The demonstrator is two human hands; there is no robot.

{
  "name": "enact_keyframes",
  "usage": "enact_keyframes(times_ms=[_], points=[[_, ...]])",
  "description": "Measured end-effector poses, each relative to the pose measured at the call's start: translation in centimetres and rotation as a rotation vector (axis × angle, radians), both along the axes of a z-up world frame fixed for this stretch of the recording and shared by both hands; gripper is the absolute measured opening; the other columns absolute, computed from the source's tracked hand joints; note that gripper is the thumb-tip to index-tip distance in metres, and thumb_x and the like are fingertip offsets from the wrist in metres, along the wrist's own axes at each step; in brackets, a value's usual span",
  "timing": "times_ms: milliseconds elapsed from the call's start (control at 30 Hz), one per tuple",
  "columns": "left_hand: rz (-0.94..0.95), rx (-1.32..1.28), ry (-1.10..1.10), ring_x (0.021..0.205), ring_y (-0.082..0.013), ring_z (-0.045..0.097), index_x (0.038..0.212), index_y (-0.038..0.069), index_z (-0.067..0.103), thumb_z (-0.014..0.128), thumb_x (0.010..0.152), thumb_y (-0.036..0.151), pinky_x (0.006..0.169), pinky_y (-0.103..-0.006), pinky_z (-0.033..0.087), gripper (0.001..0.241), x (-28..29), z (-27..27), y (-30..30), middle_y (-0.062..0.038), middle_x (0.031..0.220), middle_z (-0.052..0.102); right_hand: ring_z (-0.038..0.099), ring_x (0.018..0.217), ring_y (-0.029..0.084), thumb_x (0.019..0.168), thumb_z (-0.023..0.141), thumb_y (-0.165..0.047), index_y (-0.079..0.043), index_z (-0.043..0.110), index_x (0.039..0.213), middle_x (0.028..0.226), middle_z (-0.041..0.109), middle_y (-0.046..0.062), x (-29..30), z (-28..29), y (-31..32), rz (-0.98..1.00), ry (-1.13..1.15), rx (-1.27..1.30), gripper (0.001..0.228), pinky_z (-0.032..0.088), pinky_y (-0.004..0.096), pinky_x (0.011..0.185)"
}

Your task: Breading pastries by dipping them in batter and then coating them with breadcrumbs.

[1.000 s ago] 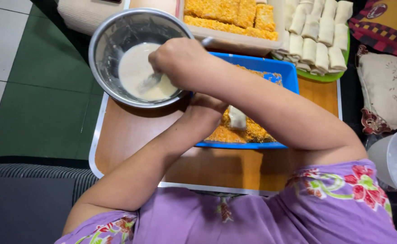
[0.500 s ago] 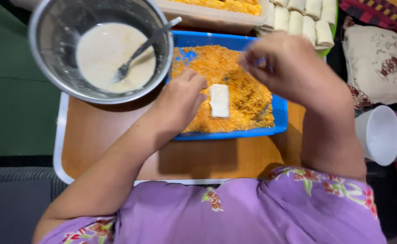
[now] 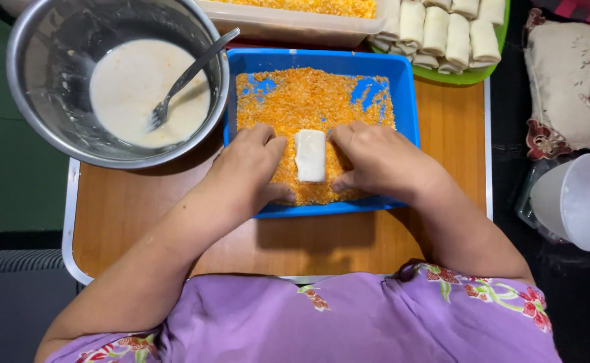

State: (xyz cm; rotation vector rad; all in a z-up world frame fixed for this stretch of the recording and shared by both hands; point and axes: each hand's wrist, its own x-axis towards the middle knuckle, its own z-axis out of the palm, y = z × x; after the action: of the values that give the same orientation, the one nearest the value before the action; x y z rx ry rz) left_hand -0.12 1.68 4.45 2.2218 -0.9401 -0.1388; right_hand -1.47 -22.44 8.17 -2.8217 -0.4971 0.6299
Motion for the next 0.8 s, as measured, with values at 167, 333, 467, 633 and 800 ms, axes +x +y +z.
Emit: enact_keyframes(times_ms=[167,333,467,633,800], points=[[0.031,0.035,0.013,0.098,-0.0459,0.060,0.093,-0.003,0.060,0.089,0.064,0.017,0.082,-0.0517,0.050,0.046,-0.4,-1.4,-0.4,-0.024,0.100,0.061,0.067,0.094,0.042,0.072,0.085,-0.025,-0.002,0.063,0.096,0.093,0.070,0.022,0.5,-2.1,-1.1,0.045,0.000,0.099,0.040,0.052,0.051,0.076],[0.051,0.045,0.040,0.090,-0.0456,0.064,0.091,0.000,0.060,0.079,0.078,0.010,0.075,-0.0521,0.052,0.025,-0.1,-3.5,-0.3,-0.024,0.094,0.062,0.067,0.082,0.042,0.080,0.081,-0.023,-0.005,0.068,0.094,0.085,0.070,0.021,0.9,-2.1,-1.9,-0.036,-0.057,0.121,0.027,0.051,0.050,0.067],[0.064,-0.100,0.005,0.086,-0.0444,0.065,0.089,0.003,0.063,0.070,0.088,0.009,0.075,-0.0518,0.052,0.009,-0.2,-2.7,-0.6,-0.023,0.088,0.065,0.065,0.071,0.039,0.088,0.079,-0.028,-0.005,0.071,0.096,0.081,0.067,0.021,0.3,-0.9,-1.1,-0.103,-0.157,0.267,0.026,0.049,0.045,0.059],[0.053,-0.248,-0.026,0.088,-0.0425,0.066,0.097,0.003,0.066,0.064,0.093,0.003,0.076,-0.0498,0.053,0.004,-0.5,-1.9,-1.0,-0.021,0.091,0.067,0.066,0.071,0.035,0.100,0.071,-0.021,0.000,0.068,0.097,0.083,0.066,0.020,-0.3,-0.7,-0.7,-0.102,-0.207,0.411,0.021,0.050,0.041,0.062],[0.061,-0.374,-0.226,0.105,-0.0395,0.069,0.119,0.000,0.065,0.058,0.092,-0.006,0.091,-0.0440,0.057,0.029,-0.7,-1.4,-1.4,-0.022,0.113,0.070,0.071,0.089,0.034,0.098,0.068,-0.005,-0.002,0.070,0.116,0.102,0.072,0.017,-0.7,-0.3,-0.4,0.060,-0.417,0.526,0.019,0.056,0.037,0.073]])
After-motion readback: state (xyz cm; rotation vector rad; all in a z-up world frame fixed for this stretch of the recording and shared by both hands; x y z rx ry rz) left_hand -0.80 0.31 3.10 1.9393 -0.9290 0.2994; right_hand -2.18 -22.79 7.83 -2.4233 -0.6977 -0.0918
